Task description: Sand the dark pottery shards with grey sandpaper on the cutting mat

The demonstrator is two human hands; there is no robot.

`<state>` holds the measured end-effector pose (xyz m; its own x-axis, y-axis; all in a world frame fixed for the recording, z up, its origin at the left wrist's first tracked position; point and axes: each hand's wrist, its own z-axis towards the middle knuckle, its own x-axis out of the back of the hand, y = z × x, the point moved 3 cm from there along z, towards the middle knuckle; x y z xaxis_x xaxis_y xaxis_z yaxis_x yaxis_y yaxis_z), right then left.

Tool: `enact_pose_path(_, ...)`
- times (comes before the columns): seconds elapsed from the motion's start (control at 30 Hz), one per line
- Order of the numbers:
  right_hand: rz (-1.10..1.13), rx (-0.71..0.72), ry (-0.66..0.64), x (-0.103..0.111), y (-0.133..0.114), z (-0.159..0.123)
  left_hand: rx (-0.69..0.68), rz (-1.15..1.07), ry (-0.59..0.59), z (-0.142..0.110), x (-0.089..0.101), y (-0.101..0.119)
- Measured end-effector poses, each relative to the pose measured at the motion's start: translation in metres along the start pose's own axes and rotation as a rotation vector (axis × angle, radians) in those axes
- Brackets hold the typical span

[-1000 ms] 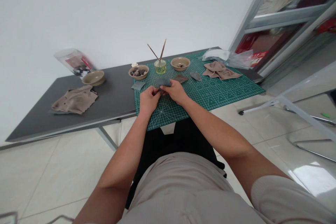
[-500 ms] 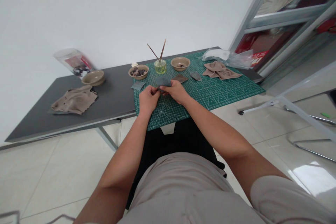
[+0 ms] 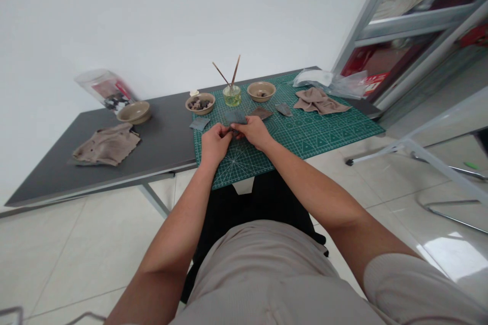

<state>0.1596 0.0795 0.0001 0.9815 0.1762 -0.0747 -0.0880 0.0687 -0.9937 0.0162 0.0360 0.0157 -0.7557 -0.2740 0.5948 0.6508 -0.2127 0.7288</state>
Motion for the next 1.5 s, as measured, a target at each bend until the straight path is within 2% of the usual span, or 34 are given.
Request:
enact_pose_path(0.43, -0.116, 0.056, 0.093, 0.001, 0.004, 0.002, -0.03, 0.029, 0.025, -0.003, -0.002, 0.002)
enact_pose_path(0.67, 0.119, 0.057, 0.078, 0.002, 0.006, 0.002, -0.013, -0.249, 0.075, 0.005, 0.0, -0.006)
enact_pose_path(0.83, 0.118, 0.105, 0.051, 0.004, 0.006, 0.0, -0.002, -0.531, 0.082, 0.012, -0.004, -0.02)
enact_pose_path(0.93, 0.095, 0.13, 0.033, 0.004, 0.004, -0.002, -0.008, -0.615, 0.068, 0.013, -0.007, -0.021)
enact_pose_path(1.1, 0.11, 0.133, -0.026, 0.002, 0.002, -0.003, -0.067, -0.585, 0.05, 0.012, -0.005, -0.018)
enact_pose_path(1.33, 0.13, 0.124, -0.005, 0.003, 0.002, -0.004, 0.067, -0.582, -0.005, 0.013, -0.011, -0.02)
enact_pose_path(1.5, 0.116, 0.125, 0.002, 0.004, 0.002, -0.003, 0.015, -0.457, -0.027, 0.008, -0.011, -0.014)
